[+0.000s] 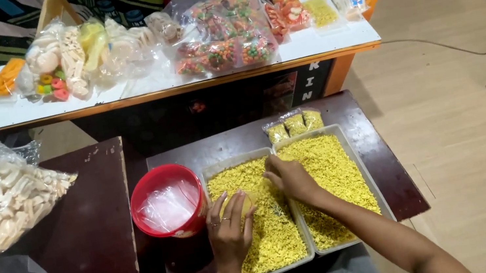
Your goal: Packing small yellow noodle snacks into individual plastic bags from a large tray.
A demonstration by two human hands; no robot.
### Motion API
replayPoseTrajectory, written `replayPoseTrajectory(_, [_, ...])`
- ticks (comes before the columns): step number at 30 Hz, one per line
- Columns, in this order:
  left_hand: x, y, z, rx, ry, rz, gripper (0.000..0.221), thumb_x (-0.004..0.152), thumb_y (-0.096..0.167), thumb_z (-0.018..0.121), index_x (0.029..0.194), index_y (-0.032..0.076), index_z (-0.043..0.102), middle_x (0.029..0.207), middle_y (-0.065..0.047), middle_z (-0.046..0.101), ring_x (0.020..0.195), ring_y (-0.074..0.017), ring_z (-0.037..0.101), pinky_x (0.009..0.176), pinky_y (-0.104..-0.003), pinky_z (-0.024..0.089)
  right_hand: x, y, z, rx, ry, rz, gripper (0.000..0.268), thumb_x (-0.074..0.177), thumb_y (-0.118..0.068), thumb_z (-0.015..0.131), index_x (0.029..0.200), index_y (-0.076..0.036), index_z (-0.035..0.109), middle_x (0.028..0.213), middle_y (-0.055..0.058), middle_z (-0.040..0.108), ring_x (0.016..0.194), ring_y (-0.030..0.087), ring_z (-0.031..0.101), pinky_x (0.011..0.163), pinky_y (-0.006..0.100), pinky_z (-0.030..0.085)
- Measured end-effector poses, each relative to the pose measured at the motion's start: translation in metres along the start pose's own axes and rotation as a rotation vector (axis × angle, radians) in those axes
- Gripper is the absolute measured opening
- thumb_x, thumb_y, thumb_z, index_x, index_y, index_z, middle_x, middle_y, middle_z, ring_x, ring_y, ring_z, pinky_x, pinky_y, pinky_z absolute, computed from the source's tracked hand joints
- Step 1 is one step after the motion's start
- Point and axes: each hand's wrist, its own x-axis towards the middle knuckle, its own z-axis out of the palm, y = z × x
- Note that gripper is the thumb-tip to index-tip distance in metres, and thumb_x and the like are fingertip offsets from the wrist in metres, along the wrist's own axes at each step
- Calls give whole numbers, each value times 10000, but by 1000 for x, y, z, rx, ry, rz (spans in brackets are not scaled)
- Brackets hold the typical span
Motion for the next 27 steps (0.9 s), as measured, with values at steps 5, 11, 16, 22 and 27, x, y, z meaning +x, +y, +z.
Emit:
replayPoseTrajectory(5, [-2, -1, 2, -2, -23, -8, 416, 903, 230, 731, 1283, 94, 629, 1247, -54, 699, 1271, -246, 532, 1081, -420, 400, -7, -31, -8, 2, -154, 117, 112, 957, -178, 580, 1025, -90, 565, 822, 89, 694, 665, 172, 684, 590, 237, 596])
replayPoseTrajectory(11, [-2, -3, 4, -2, -23, -20, 445, 886, 222, 755, 1288, 85, 623, 1252, -57, 691, 1281, -250, 523, 1090, -420, 404, -10, -56, -10, 6, -348, 200, 101, 999, -186, 517, 1032, -101, 560, 891, 80, 705, 779, 177, 693, 691, 274, 602])
replayPoseTrajectory(16, [-2, -2, 0, -50, 3, -44, 443, 881, 214, 757, 1281, 78, 623, 1245, -58, 692, 1273, -253, 523, 1073, -426, 423, -3, -51, -12, 66, -418, 212, 91, 993, -175, 539, 985, -89, 568, 901, 85, 729, 785, 162, 717, 646, 235, 588])
replayPoseTrajectory(22, [-8, -1, -5, -102, -27, -176, 563, 824, 216, 803, 1331, 88, 595, 1275, -60, 693, 1324, -271, 490, 1123, -454, 404, -1, -49, -25, 356, -421, 335, 71, 974, -120, 572, 977, -57, 604, 872, 92, 724, 770, 145, 715, 651, 203, 582])
replayPoseTrajectory(27, [-17, 1, 0, -68, -189, -251, 559, 843, 295, 754, 1341, 115, 574, 1262, -39, 700, 1344, -260, 466, 1116, -480, 376, -2, -52, -45, 487, -258, 346, 137, 952, -119, 599, 1024, -2, 603, 872, 131, 720, 768, 191, 719, 715, 246, 618])
